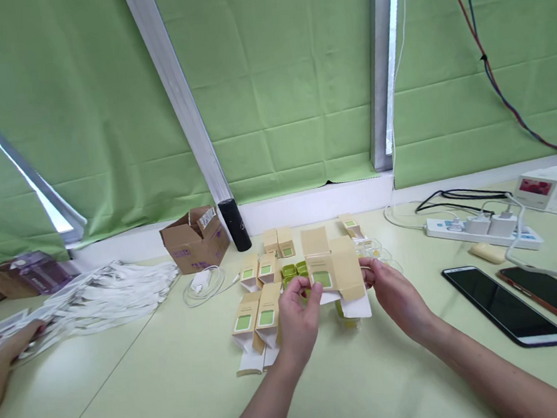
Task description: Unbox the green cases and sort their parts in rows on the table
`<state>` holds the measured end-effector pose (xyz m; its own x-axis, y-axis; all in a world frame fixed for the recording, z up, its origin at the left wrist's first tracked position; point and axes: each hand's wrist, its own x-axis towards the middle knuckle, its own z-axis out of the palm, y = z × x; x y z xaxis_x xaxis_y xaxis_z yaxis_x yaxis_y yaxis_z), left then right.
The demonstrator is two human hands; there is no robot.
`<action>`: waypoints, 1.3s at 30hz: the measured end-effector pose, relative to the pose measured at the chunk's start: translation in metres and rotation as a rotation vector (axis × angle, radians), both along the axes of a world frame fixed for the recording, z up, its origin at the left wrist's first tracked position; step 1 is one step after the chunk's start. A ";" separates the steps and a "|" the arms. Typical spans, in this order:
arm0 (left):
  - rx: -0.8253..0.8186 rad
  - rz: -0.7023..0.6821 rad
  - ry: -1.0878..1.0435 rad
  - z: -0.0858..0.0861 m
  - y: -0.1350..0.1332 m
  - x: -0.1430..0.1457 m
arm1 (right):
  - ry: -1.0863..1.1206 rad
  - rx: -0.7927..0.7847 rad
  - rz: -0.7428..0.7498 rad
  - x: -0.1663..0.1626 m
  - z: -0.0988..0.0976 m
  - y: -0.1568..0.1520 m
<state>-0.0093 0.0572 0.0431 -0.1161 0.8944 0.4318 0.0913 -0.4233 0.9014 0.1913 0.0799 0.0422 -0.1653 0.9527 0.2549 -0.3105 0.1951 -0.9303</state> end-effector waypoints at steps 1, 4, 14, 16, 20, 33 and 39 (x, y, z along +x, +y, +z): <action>0.048 0.052 -0.008 0.001 0.001 -0.002 | -0.008 0.012 -0.022 0.002 -0.001 0.002; 0.328 0.259 0.120 0.007 0.003 -0.013 | 0.000 0.013 -0.041 0.005 -0.005 0.006; 1.153 0.715 0.869 0.036 -0.005 -0.033 | 0.076 -0.117 0.035 0.001 -0.010 0.008; 1.183 0.723 0.905 0.034 -0.007 -0.032 | 0.067 -0.129 0.045 0.001 -0.009 0.008; 1.198 0.712 0.953 0.031 -0.009 -0.031 | 0.075 -0.175 0.052 0.000 -0.009 0.008; 0.229 0.437 0.233 0.053 0.035 -0.017 | 0.127 -0.217 0.136 -0.009 -0.011 0.002; -0.245 0.339 0.152 0.063 0.118 -0.009 | 0.145 -0.229 0.164 -0.010 -0.010 0.000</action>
